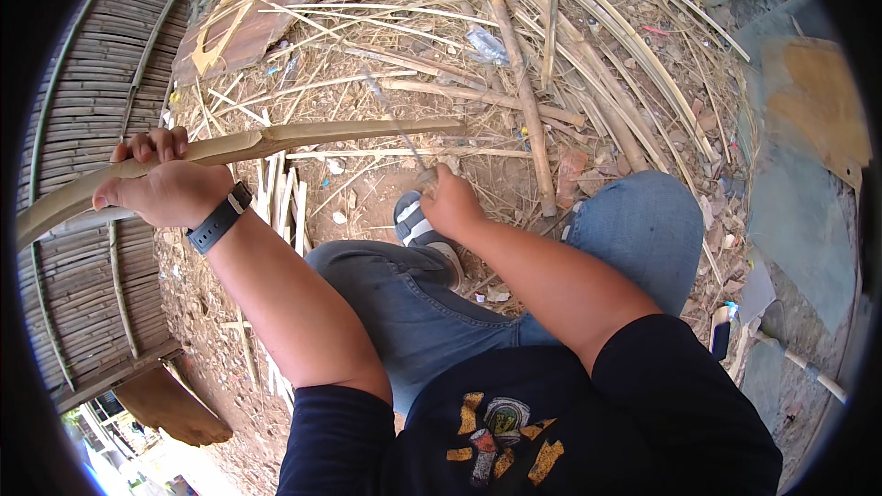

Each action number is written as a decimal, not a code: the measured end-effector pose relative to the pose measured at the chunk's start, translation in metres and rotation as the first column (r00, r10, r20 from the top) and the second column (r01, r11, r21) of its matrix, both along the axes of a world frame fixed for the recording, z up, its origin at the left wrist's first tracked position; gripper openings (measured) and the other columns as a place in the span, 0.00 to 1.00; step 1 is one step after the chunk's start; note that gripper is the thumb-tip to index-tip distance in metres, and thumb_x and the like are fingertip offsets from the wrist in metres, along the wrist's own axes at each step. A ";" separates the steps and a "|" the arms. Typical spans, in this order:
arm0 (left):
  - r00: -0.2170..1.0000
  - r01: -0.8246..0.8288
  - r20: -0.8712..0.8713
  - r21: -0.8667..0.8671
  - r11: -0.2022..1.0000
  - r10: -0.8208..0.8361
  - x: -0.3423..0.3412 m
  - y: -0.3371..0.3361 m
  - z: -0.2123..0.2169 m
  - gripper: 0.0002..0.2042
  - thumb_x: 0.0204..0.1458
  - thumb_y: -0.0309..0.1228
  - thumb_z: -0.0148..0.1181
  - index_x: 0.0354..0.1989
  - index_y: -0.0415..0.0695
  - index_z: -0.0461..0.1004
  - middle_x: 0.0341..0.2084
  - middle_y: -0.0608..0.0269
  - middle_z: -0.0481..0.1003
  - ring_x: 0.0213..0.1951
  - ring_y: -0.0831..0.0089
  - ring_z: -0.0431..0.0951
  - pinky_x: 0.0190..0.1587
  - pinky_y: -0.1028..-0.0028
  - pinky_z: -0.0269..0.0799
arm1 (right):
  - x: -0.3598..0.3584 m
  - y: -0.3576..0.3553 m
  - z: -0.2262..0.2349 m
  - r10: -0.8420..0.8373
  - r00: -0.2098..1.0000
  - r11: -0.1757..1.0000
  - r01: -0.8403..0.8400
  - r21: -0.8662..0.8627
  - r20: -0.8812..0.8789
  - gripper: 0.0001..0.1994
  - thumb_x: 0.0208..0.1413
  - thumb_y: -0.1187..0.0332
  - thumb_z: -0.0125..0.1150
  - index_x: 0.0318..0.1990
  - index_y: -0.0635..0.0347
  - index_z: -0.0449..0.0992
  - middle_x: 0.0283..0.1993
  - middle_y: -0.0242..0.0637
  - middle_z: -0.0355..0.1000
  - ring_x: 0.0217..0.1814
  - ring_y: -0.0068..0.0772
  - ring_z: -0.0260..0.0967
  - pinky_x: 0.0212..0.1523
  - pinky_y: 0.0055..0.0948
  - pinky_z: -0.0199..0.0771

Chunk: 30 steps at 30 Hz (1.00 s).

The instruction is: The person sits on the ground and uses a knife to split a long bamboo pole into thin strips. They hold the bamboo with one hand and use the knife to carefully separate the fibers, occasionally adjusting the grip and the position of the bamboo.

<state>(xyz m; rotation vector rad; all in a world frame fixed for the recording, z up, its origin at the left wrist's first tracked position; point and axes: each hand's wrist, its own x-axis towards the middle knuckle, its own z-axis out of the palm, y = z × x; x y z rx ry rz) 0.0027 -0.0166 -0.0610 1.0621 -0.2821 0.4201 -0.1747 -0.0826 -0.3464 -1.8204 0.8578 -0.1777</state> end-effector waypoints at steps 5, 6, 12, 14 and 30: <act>0.998 -0.056 -0.016 0.001 0.998 0.056 0.004 0.001 -0.002 0.33 0.59 0.67 0.26 0.31 0.48 0.64 0.17 0.69 0.59 0.17 0.78 0.57 0.19 0.79 0.50 | -0.001 -0.014 0.005 -0.037 0.978 0.996 0.052 0.067 -0.207 0.24 0.50 0.65 0.63 0.52 0.70 0.69 0.45 0.59 0.75 0.49 0.57 0.74 0.51 0.43 0.75; 0.999 -0.040 0.007 0.011 0.999 0.040 0.004 0.001 -0.003 0.33 0.59 0.67 0.26 0.31 0.48 0.64 0.17 0.69 0.59 0.17 0.78 0.57 0.19 0.79 0.50 | 0.001 -0.011 0.020 -0.022 0.983 0.996 0.037 0.082 -0.180 0.23 0.50 0.65 0.63 0.51 0.70 0.69 0.44 0.59 0.75 0.49 0.57 0.74 0.50 0.43 0.75; 0.998 -0.014 0.054 0.033 0.999 0.012 0.001 0.002 -0.005 0.32 0.61 0.65 0.25 0.33 0.47 0.64 0.18 0.69 0.59 0.17 0.78 0.56 0.19 0.79 0.51 | 0.011 0.004 0.073 0.127 0.982 0.990 -0.134 0.042 0.143 0.22 0.49 0.64 0.63 0.49 0.69 0.68 0.34 0.57 0.75 0.39 0.58 0.76 0.42 0.46 0.76; 0.999 -0.030 0.036 0.029 0.999 0.029 0.000 0.002 -0.005 0.31 0.62 0.64 0.25 0.33 0.47 0.63 0.18 0.69 0.59 0.18 0.78 0.56 0.19 0.79 0.52 | 0.008 0.007 0.057 0.176 0.954 0.984 -0.164 -0.068 0.244 0.22 0.49 0.65 0.63 0.49 0.68 0.68 0.33 0.58 0.75 0.37 0.58 0.76 0.40 0.46 0.76; 0.995 -0.095 0.014 0.012 0.995 0.095 0.019 0.019 -0.015 0.30 0.62 0.62 0.27 0.36 0.45 0.64 0.18 0.69 0.59 0.17 0.78 0.56 0.18 0.79 0.53 | 0.005 0.003 0.051 0.233 0.972 0.972 -0.234 0.017 0.029 0.23 0.49 0.65 0.63 0.51 0.68 0.68 0.41 0.59 0.75 0.46 0.59 0.74 0.46 0.46 0.74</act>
